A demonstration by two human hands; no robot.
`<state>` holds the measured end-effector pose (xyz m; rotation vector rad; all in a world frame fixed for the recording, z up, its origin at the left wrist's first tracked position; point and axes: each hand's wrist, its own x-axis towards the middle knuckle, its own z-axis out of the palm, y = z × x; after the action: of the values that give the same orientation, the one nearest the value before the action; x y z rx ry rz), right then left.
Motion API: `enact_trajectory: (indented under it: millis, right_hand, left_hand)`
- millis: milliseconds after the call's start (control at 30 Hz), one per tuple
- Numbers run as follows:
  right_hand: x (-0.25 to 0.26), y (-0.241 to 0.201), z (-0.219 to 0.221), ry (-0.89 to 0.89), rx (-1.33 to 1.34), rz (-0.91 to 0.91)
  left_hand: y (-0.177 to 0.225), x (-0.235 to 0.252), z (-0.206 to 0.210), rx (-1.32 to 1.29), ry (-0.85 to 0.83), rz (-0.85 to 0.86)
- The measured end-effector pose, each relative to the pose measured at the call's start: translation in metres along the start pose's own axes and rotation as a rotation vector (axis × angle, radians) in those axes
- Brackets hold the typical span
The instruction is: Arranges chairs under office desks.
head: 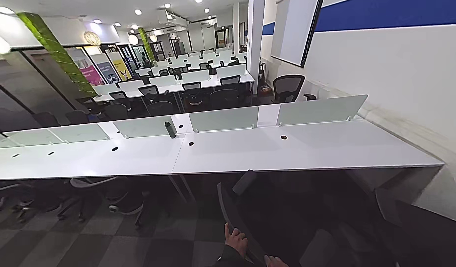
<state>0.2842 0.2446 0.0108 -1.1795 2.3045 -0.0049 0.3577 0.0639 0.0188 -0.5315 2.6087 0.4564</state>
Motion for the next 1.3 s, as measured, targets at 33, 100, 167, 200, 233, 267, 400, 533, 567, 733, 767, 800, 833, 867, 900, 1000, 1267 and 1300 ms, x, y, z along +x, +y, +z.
enact_trajectory:
  millis: [33, 100, 167, 200, 233, 267, 400, 533, 567, 733, 767, 800, 833, 867, 900, 1000, 1267, 1300]
  right_hand:
    - [-0.009, 0.014, 0.001, -0.004, -0.005, -0.04]
    - [-0.024, 0.041, 0.004, -0.009, -0.025, -0.097]
    - [-0.036, 0.072, 0.011, -0.013, -0.061, -0.142]
    - [-0.038, 0.088, 0.012, -0.009, -0.085, -0.161]
    - [-0.039, 0.103, 0.011, -0.016, -0.107, -0.164]
    - [-0.04, 0.116, 0.008, -0.017, -0.129, -0.154]
    - [-0.038, 0.154, 0.007, 0.088, -0.257, -0.047]
    - [-0.031, 0.169, -0.007, 0.152, -0.293, 0.11]
    - [-0.028, 0.17, -0.011, 0.153, -0.285, 0.128]
    - [-0.013, 0.168, -0.019, 0.101, -0.254, 0.159]
    - [-0.01, 0.166, -0.019, 0.103, -0.249, 0.156]
    - [-0.005, 0.164, -0.02, 0.11, -0.245, 0.152]
    - [-0.001, 0.162, -0.02, 0.107, -0.244, 0.156]
    - [0.005, 0.16, -0.021, 0.114, -0.24, 0.157]
    - [0.012, 0.158, -0.023, 0.13, -0.238, 0.158]
    - [0.031, 0.154, -0.032, 0.197, -0.207, 0.13]
    - [0.108, 0.151, -0.083, 0.19, -0.172, 0.156]
    - [0.118, 0.15, -0.093, 0.184, -0.162, 0.162]
  left_hand:
    - [0.009, -0.011, 0.005, 0.004, -0.017, 0.019]
    - [0.022, -0.027, 0.013, 0.002, -0.057, 0.071]
    - [0.025, -0.039, 0.022, -0.023, -0.067, 0.109]
    - [0.02, -0.041, 0.023, -0.03, -0.05, 0.108]
    - [0.011, -0.042, 0.024, -0.035, -0.006, 0.087]
    - [-0.003, -0.041, 0.025, -0.037, 0.031, 0.051]
    - [-0.054, -0.037, 0.028, 0.051, 0.032, -0.09]
    - [-0.039, -0.047, 0.029, 0.079, -0.063, -0.131]
    - [-0.034, -0.049, 0.033, 0.081, -0.058, -0.135]
    - [-0.032, -0.057, 0.05, 0.057, 0.009, -0.212]
    - [-0.035, -0.055, 0.051, 0.052, 0.027, -0.234]
    - [-0.037, -0.052, 0.052, 0.049, 0.041, -0.254]
    - [-0.04, -0.049, 0.05, 0.048, 0.056, -0.27]
    - [-0.044, -0.043, 0.047, 0.047, 0.073, -0.28]
    - [-0.049, -0.037, 0.043, 0.043, 0.084, -0.287]
    - [-0.062, -0.016, 0.022, 0.013, 0.117, -0.294]
    - [-0.091, 0.061, -0.029, 0.05, 0.117, -0.351]
    - [-0.094, 0.07, -0.036, 0.045, 0.121, -0.357]
